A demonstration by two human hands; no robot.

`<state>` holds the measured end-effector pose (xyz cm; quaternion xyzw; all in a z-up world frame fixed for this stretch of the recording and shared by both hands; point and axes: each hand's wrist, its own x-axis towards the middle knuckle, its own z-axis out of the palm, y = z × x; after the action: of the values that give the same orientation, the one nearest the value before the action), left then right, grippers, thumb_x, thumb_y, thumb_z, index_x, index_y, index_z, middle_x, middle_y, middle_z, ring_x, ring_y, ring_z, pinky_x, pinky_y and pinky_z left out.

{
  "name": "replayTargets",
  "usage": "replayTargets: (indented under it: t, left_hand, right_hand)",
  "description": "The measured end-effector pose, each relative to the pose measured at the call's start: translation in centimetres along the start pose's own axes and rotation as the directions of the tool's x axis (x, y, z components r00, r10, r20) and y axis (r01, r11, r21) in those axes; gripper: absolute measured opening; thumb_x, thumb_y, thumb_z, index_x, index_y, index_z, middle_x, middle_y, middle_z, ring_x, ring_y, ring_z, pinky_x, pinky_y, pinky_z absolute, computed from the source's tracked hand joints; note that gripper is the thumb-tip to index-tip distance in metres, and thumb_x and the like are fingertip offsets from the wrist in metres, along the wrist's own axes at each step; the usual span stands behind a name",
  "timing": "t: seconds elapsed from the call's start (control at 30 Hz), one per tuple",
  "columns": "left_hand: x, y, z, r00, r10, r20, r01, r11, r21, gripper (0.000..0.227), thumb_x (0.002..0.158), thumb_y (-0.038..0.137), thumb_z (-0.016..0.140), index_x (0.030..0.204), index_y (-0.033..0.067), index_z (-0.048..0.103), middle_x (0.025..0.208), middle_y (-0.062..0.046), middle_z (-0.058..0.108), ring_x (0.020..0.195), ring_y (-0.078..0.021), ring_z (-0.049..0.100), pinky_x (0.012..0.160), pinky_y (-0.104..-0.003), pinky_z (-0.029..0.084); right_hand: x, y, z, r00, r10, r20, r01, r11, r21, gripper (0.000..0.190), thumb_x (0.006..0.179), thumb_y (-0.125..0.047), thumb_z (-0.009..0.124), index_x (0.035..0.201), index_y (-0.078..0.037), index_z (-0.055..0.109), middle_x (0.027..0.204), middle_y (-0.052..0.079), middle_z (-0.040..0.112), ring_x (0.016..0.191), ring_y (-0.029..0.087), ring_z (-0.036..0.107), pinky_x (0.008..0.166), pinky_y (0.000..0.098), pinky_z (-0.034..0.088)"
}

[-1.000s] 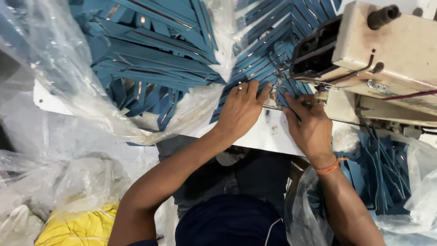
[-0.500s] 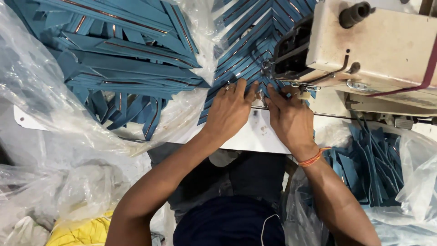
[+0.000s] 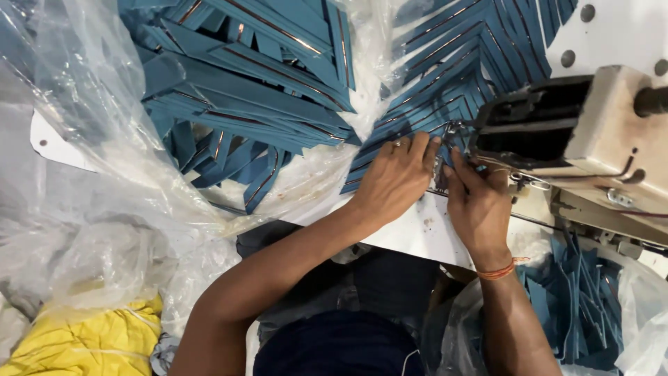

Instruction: Stitch together multiple small blue fabric components using an industrial sewing machine.

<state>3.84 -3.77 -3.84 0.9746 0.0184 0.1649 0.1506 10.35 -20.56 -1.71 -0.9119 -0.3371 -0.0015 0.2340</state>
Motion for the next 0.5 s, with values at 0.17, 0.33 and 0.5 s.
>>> replayTargets:
  t: [0.17, 0.33, 0.5]
  left_hand:
    - [0.5, -0.2, 0.4, 0.999, -0.019, -0.038, 0.019, 1.000, -0.008, 0.043, 0.088, 0.013, 0.064, 0.127, -0.0037, 0.069, 0.100, -0.007, 0.058, 0.088, -0.0199, 0.064, 0.074, -0.033, 0.053]
    - [1.0, -0.3, 1.0, 0.999, -0.014, -0.049, 0.016, 0.999, 0.038, 0.042, 0.087, 0.013, 0.064, 0.126, -0.0033, 0.069, 0.101, -0.007, 0.058, 0.086, -0.0197, 0.064, 0.073, -0.032, 0.053]
    - [0.9, -0.6, 0.5, 0.991, -0.019, -0.134, 0.025, 0.998, 0.049, 0.041, 0.087, 0.014, 0.065, 0.126, 0.0001, 0.069, 0.101, -0.007, 0.058, 0.089, -0.0217, 0.064, 0.078, -0.034, 0.053]
  right_hand:
    - [0.7, 0.4, 0.3, 0.999, -0.037, 0.003, 0.037, 0.997, -0.066, 0.029, 0.099, -0.009, 0.074, 0.127, -0.003, 0.075, 0.109, 0.025, 0.069, 0.097, 0.039, 0.065, 0.087, 0.0460, 0.053]
    - [1.5, 0.5, 0.4, 0.997, -0.080, -0.019, 0.080, 0.997, -0.019, 0.028, 0.101, -0.009, 0.073, 0.129, -0.002, 0.073, 0.112, 0.024, 0.070, 0.100, 0.039, 0.067, 0.093, 0.0460, 0.053]
    - [0.7, 0.8, -1.8, 0.995, -0.102, 0.017, 0.103, 0.993, -0.052, 0.029, 0.103, -0.021, 0.073, 0.127, -0.005, 0.074, 0.117, 0.024, 0.071, 0.105, 0.040, 0.068, 0.090, 0.0448, 0.054]
